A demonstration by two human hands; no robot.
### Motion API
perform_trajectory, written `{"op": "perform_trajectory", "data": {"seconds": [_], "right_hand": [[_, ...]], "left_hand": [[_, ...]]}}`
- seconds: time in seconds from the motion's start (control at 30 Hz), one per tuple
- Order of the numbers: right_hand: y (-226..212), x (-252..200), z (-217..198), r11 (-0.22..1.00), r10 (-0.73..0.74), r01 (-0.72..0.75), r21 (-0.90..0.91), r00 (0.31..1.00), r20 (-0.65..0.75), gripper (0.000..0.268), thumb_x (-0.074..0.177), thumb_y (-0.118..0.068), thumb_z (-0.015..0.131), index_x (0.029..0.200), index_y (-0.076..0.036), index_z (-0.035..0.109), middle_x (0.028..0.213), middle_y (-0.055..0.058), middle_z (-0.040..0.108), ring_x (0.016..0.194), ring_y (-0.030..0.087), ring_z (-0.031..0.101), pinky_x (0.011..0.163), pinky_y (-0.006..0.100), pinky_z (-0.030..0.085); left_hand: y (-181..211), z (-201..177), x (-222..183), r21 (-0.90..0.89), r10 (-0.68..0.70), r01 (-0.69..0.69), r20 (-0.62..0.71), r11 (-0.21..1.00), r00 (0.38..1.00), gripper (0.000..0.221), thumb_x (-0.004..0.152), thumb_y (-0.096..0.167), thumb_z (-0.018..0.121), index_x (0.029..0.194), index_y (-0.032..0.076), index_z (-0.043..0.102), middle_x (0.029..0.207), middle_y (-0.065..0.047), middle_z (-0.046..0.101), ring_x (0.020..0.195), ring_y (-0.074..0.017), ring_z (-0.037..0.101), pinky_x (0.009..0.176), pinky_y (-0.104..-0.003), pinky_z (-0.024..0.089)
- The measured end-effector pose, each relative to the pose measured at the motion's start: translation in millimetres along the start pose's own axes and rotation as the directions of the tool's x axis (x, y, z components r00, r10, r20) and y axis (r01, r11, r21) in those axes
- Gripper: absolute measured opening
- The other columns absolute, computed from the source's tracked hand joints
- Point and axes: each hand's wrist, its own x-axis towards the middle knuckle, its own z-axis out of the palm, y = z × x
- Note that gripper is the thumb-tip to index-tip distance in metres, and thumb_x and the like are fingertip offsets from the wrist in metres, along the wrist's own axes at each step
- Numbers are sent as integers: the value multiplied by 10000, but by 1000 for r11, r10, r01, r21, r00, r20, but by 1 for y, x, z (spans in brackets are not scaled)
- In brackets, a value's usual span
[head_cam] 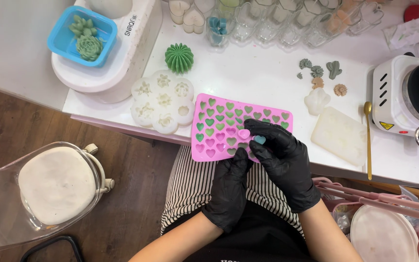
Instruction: Demolding various wax shapes such as succulents and small hearts from silicone molds at a workbench.
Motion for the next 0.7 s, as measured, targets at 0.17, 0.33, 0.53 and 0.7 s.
{"op": "perform_trajectory", "data": {"seconds": [0.17, 0.33, 0.53, 0.7], "right_hand": [[-7, 1, 5, 998, 12, -14, -67, 999, -32, 296, 990, -86, 645, 1281, -49, 681, 1285, 76, 748, 1105, 131, 716, 890, 277, 587], [-12, 12, 3, 993, 98, -99, -65, 995, -27, 258, 986, -92, 644, 1234, -35, 686, 1272, 80, 774, 997, 123, 705, 821, 279, 589], [-3, 44, -11, 987, -92, 77, 144, 991, 96, 205, 1113, -138, 515, 1236, -25, 634, 1158, 94, 747, 1085, 153, 720, 951, 289, 593], [-22, 121, -4, 990, 13, -20, -141, 998, -55, 291, 1048, -207, 627, 1317, -130, 708, 931, -8, 674, 734, 67, 568, 614, 222, 482]], "left_hand": [[0, -3, -1, 99, 5, 0, -44, 995, 999, 367, 1012, 215, 619, 1336, 44, 604, 1200, -27, 691, 1084, -129, 634, 960, -303, 507], [7, -2, 1, 177, 43, -32, -59, 984, 997, 359, 1026, 204, 622, 1339, 29, 622, 1156, -24, 686, 1022, -126, 636, 916, -304, 525], [1, -24, 4, 215, 63, -43, -85, 976, 994, 353, 1010, 206, 633, 1319, 36, 634, 1120, -16, 701, 968, -123, 637, 850, -289, 537], [38, -6, 0, 255, 65, -53, -38, 965, 997, 368, 946, 148, 725, 1290, 31, 665, 1118, -21, 709, 978, -117, 652, 859, -284, 530]]}}
